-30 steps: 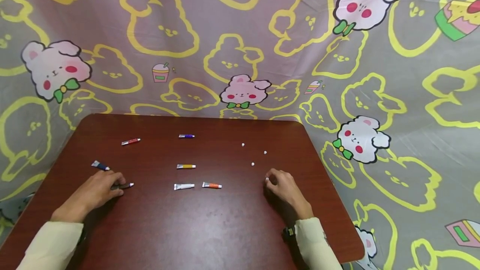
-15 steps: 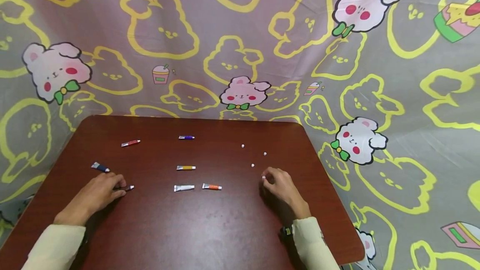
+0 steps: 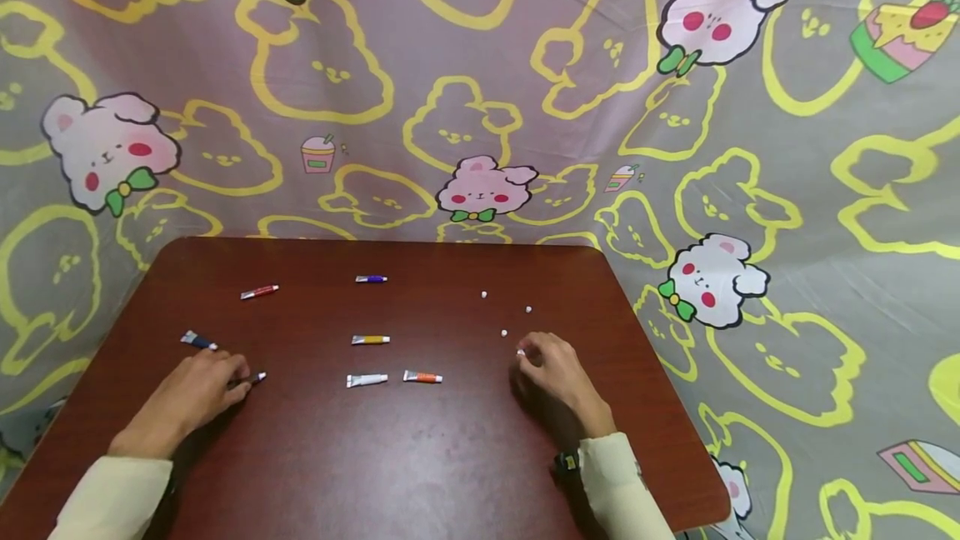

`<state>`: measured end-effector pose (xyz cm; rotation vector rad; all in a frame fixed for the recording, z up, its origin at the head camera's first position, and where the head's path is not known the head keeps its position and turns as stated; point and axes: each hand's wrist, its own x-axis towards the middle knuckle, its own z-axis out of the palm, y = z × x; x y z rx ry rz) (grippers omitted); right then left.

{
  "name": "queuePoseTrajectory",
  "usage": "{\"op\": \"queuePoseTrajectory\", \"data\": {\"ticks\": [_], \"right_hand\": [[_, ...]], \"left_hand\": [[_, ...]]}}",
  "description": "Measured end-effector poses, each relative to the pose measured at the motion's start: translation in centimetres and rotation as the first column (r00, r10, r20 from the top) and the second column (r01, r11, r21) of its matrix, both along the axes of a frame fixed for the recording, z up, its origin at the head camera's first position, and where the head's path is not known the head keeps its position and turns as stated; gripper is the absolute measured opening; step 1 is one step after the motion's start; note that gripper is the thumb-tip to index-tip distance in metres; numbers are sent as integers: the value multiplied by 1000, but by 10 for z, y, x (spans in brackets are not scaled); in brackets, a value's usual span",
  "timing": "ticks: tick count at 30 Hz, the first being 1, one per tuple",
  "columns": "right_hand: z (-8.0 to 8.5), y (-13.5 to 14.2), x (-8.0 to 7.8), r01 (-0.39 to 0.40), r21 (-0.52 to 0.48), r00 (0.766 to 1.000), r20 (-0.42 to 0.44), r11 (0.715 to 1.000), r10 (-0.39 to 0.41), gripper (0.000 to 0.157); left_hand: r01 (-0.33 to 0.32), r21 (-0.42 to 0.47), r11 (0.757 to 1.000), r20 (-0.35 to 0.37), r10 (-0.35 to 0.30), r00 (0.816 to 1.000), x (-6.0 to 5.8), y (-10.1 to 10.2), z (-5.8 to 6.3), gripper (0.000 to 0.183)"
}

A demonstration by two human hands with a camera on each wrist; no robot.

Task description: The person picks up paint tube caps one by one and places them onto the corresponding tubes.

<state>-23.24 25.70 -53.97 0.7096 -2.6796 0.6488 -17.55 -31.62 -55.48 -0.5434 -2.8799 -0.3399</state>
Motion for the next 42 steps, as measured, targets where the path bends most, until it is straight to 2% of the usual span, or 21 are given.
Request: {"op": "queuePoseTrajectory", "data": {"ticks": [4, 11, 16, 25, 33, 42], "right_hand": [[1, -3, -1, -5, -4, 1000, -12, 1000, 5, 11], [2, -7, -1, -23, -6, 999, -47, 1000, 23, 11], [4, -10, -1, -47, -10, 996, -78, 999, 46, 8], [7, -16, -1, -59, -26, 997, -45, 998, 57, 11], [9, -22, -1, -45, -55, 999, -4, 997, 45, 14], [9, -26, -2, -53, -81, 998, 12, 995, 54, 12]], "left_hand": [[19, 12, 1000, -23, -19, 1000, -3, 4, 4, 24], [43, 9, 999, 3, -43, 999, -7, 19, 18, 22], [76, 16, 997, -18, -76, 997, -11, 31, 27, 21], [119, 11, 993, -68, -118, 991, -21, 55, 42, 19], [130, 6, 992, -52, -129, 990, -26, 77, 53, 17], [155, 3, 988, -89, -154, 984, -32, 102, 60, 16]]}}
